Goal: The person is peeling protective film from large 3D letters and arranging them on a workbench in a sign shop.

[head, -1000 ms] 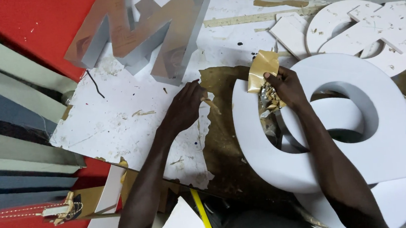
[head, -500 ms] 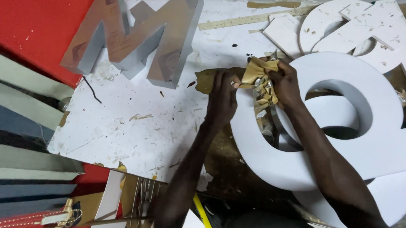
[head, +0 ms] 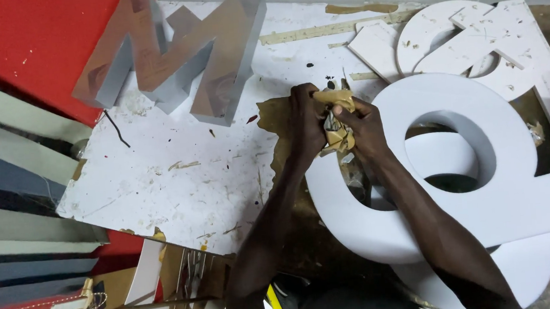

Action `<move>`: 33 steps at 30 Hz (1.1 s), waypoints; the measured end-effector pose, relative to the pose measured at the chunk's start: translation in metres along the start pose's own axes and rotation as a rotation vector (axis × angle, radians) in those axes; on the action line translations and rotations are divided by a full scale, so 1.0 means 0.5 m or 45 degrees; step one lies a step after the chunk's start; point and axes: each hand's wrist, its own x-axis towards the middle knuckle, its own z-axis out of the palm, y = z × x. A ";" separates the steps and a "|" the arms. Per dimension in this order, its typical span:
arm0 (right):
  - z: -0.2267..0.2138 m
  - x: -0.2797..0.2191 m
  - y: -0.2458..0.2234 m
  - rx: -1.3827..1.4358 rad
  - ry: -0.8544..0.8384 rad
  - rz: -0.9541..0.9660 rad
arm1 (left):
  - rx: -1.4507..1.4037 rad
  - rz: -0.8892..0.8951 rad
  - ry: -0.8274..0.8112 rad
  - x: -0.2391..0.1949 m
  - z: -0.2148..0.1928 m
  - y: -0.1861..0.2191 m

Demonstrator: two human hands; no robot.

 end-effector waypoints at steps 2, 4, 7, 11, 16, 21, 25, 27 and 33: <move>0.019 -0.021 -0.024 -0.185 0.082 -0.020 | -0.324 -0.030 -0.137 0.010 0.008 -0.039; 0.024 -0.028 -0.020 -0.187 0.104 -0.018 | -0.576 -0.065 -0.246 0.004 0.011 -0.072; 0.049 -0.029 -0.052 -0.118 0.173 -0.008 | -0.967 -0.176 -0.437 0.000 -0.048 -0.054; -0.115 0.046 0.050 -0.080 0.287 0.095 | -1.036 -0.208 -0.662 -0.042 -0.121 -0.066; -0.144 0.086 0.083 -0.210 0.333 0.131 | -0.364 -0.030 -0.527 -0.093 -0.137 -0.132; -0.099 0.056 0.074 -0.609 -0.037 0.052 | -0.081 -0.018 -0.662 -0.105 -0.150 -0.144; -0.095 0.050 0.085 -0.717 -0.203 0.095 | -0.098 0.115 -0.811 -0.090 -0.173 -0.125; -0.094 0.050 0.096 -0.706 -0.204 0.149 | -0.092 0.192 -0.837 -0.084 -0.177 -0.123; -0.091 0.046 0.088 -0.740 -0.180 0.195 | -0.018 0.261 -0.946 -0.086 -0.167 -0.155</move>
